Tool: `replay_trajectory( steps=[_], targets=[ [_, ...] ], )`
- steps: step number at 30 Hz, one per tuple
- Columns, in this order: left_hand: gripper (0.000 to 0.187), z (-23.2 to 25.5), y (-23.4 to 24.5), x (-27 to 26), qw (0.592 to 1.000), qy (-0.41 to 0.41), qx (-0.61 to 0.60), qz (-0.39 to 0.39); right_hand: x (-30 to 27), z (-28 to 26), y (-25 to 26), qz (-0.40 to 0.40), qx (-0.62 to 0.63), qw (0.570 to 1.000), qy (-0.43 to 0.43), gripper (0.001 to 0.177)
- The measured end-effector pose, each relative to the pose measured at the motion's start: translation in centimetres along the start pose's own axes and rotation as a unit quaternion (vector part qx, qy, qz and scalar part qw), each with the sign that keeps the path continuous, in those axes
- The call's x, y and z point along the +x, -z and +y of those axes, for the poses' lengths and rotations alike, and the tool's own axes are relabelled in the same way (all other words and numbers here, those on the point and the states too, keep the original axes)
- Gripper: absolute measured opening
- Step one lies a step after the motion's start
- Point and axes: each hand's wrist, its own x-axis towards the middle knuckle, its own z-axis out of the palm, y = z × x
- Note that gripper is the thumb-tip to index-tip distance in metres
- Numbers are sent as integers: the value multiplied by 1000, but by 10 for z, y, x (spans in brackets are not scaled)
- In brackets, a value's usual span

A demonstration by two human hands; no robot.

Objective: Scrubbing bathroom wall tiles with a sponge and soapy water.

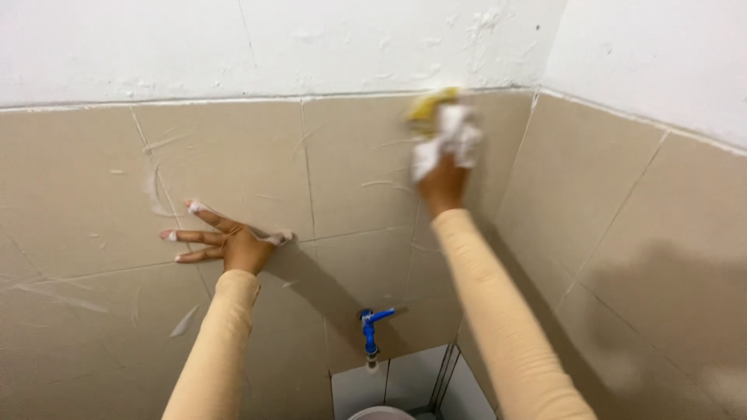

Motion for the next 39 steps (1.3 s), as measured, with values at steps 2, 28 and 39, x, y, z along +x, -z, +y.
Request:
replay_trajectory(
  steps=[2,28,39],
  targets=[
    [175,2,2,4,1000,-4,11,-5,-5,35,7,-44,10,994,-103,80],
    [175,-2,-2,8,999,-8,50,6,-20,92,48,-196,-77,967,-146,60],
    [173,2,-3,7,997,-19,71,-33,-308,86,29,-503,-230,799,-237,75]
  ],
)
